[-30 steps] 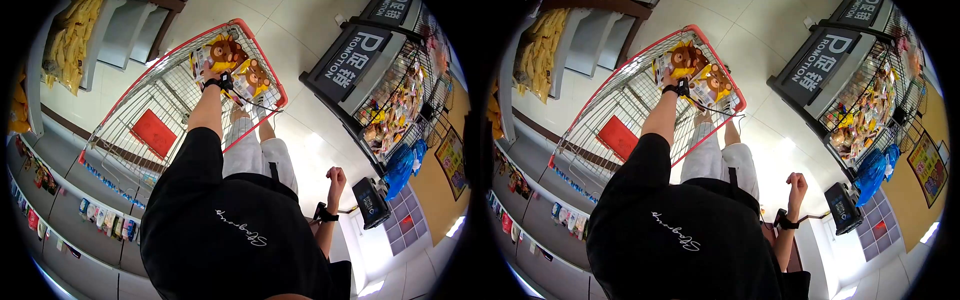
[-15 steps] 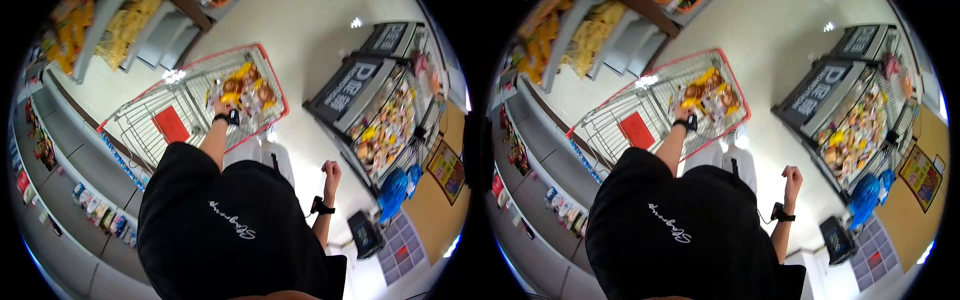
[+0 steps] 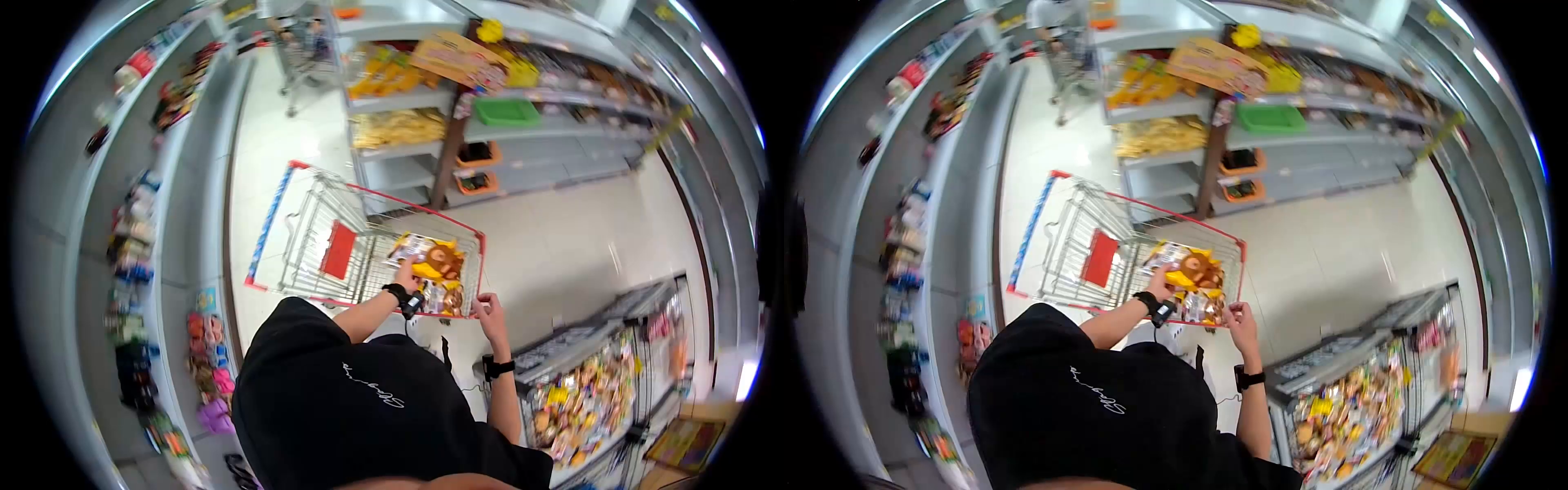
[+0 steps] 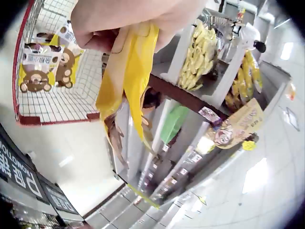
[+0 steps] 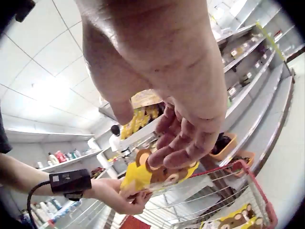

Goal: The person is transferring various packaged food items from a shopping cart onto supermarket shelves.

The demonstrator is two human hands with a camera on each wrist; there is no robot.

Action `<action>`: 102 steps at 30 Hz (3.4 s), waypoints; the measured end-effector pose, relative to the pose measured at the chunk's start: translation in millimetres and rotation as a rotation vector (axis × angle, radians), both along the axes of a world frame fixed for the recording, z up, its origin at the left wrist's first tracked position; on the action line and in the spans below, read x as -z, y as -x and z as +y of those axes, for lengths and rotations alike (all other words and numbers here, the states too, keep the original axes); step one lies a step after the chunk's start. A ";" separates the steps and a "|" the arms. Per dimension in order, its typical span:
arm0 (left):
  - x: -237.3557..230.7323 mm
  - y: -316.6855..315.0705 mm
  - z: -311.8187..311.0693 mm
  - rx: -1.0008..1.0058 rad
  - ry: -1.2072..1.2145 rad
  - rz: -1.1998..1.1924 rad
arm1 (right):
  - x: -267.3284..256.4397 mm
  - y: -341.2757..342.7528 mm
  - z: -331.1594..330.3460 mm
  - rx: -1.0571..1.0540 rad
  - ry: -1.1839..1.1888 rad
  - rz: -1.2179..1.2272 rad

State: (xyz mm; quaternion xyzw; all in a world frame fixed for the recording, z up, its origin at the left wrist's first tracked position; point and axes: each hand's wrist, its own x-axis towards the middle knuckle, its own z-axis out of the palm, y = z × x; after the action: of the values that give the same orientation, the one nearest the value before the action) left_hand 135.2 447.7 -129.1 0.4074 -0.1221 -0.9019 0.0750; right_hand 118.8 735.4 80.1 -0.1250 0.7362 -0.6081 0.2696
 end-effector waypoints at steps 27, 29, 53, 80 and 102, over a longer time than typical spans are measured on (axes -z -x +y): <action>-201.7 -484.7 -111.4 0.093 0.358 0.647 | -55.2 -281.3 -244.4 -0.266 0.429 -0.451; -195.4 -532.9 -150.8 0.036 0.419 0.616 | -60.7 -320.1 -279.4 -0.409 0.405 -0.428; -171.1 -693.1 -476.5 -0.688 0.616 0.080 | -13.3 -529.9 -705.9 -0.800 0.287 -0.212; -173.3 -395.8 -978.9 0.574 0.506 0.245 | -18.1 -294.8 -1024.1 0.007 0.062 -0.164; -70.6 19.1 -1212.8 0.461 0.904 -0.031 | 25.9 -39.1 -1037.3 0.672 -0.029 0.201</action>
State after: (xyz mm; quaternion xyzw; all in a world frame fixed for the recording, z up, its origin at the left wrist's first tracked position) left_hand 116.1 -765.0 -58.5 0.3103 -0.5880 -0.7458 0.0409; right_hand 157.9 -301.8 54.1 0.0689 0.7677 -0.6368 -0.0178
